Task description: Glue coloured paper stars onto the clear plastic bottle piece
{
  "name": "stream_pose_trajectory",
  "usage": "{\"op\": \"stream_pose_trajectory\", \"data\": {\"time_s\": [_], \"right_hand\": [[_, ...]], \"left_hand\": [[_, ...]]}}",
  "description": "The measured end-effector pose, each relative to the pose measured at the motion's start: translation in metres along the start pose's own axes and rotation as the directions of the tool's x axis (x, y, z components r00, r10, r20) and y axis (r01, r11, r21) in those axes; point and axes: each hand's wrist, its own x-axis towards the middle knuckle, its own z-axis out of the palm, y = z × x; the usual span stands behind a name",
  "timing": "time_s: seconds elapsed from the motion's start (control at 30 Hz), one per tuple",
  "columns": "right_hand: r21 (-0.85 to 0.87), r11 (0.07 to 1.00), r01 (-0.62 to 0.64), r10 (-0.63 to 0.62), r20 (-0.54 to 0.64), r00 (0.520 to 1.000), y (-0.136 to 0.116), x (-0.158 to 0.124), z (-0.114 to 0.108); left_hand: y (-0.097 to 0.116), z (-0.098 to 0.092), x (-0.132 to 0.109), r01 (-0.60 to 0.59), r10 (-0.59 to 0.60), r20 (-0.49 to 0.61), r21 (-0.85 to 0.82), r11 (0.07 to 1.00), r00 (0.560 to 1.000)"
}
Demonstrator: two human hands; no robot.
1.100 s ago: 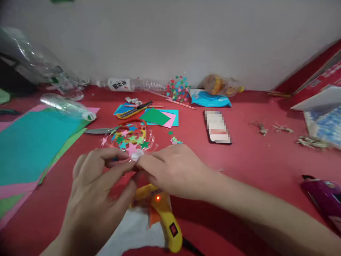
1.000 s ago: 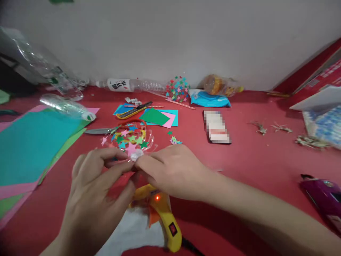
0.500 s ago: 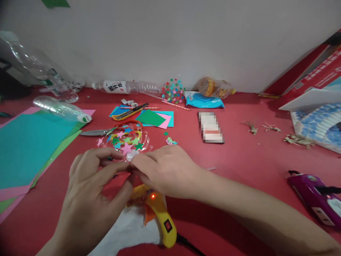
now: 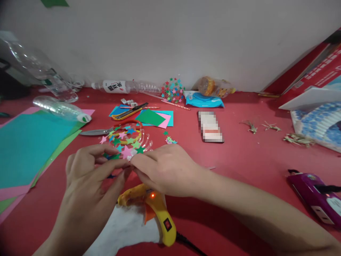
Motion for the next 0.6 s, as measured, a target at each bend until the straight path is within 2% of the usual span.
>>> {"op": "stream_pose_trajectory", "data": {"time_s": [0.6], "right_hand": [[-0.019, 1.0, 0.0, 0.001, 0.023, 1.0, 0.0008, 0.0, -0.002]], "left_hand": [[-0.0026, 0.002, -0.0001, -0.007, 0.007, -0.025, 0.008, 1.0, 1.0]]}}
